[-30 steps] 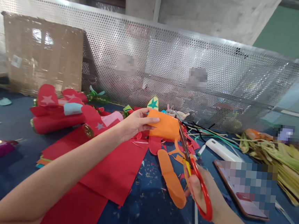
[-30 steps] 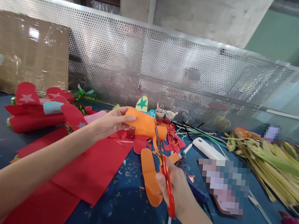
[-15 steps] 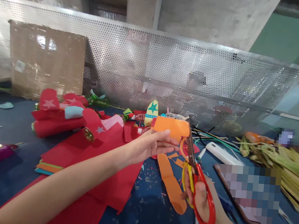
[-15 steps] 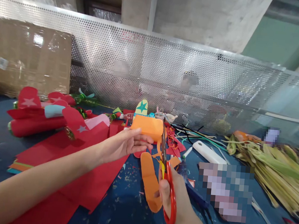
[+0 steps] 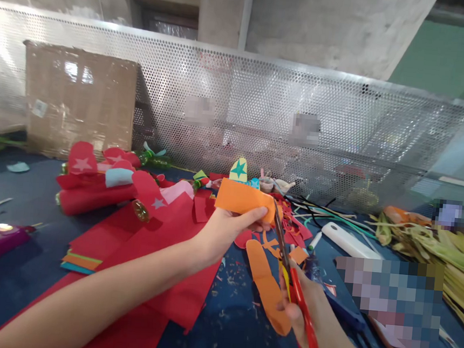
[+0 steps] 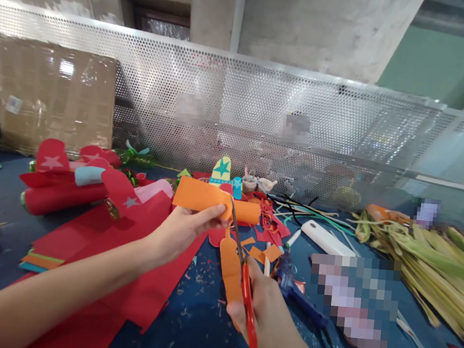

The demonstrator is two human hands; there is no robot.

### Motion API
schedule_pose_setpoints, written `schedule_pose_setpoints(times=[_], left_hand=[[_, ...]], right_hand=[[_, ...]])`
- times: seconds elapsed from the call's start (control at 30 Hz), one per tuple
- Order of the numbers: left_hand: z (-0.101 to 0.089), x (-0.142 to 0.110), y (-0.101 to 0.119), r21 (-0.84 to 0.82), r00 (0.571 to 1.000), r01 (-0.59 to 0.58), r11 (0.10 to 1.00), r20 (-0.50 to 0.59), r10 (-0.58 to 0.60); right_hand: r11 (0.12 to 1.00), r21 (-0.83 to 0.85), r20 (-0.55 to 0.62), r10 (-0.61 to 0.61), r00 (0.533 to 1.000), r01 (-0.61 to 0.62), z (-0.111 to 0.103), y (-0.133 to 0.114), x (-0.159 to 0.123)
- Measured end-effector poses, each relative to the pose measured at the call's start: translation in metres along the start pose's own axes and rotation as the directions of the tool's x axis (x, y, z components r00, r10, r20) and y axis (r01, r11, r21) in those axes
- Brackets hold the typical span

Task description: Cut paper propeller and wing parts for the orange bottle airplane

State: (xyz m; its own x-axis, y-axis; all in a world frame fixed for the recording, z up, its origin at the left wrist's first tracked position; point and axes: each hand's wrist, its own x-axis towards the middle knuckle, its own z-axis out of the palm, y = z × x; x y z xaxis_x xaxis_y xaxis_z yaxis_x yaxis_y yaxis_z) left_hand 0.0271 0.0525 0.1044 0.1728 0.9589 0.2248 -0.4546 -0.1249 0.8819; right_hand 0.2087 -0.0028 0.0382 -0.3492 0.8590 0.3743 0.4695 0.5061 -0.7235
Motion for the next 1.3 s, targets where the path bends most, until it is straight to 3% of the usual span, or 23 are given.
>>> schedule_pose_setpoints(times=[0.13,0.33,0.5,1.0,1.13,1.3], left_hand=[[-0.001,0.001,0.003,0.140,0.999,-0.016,0.990,-0.029,0.020],[0.000,0.000,-0.001,0.200,0.999,-0.001,0.980,0.040,-0.008],[0.001,-0.001,-0.002,0.203,0.998,0.029,0.979,0.047,-0.039],[-0.002,0.002,0.006,0.196,0.996,0.019,0.981,0.087,-0.037],[-0.005,0.003,0.006,0.196,0.994,0.032,0.980,0.098,-0.052],[-0.007,0.004,0.010,0.212,0.992,0.029,0.977,0.111,-0.053]], right_hand=[[1.000,0.001,0.041,0.013,0.999,-0.013,-0.004,-0.002,0.002],[1.000,-0.005,0.023,0.008,1.000,-0.008,-0.002,0.005,-0.001],[1.000,0.000,-0.039,0.011,0.999,-0.011,0.000,0.007,-0.003],[0.993,0.043,0.066,0.106,0.992,-0.109,-0.011,-0.013,0.001],[0.988,0.084,0.051,0.125,0.991,-0.129,-0.010,-0.018,0.001],[0.991,0.019,0.020,0.130,0.991,-0.130,-0.009,-0.020,0.000]])
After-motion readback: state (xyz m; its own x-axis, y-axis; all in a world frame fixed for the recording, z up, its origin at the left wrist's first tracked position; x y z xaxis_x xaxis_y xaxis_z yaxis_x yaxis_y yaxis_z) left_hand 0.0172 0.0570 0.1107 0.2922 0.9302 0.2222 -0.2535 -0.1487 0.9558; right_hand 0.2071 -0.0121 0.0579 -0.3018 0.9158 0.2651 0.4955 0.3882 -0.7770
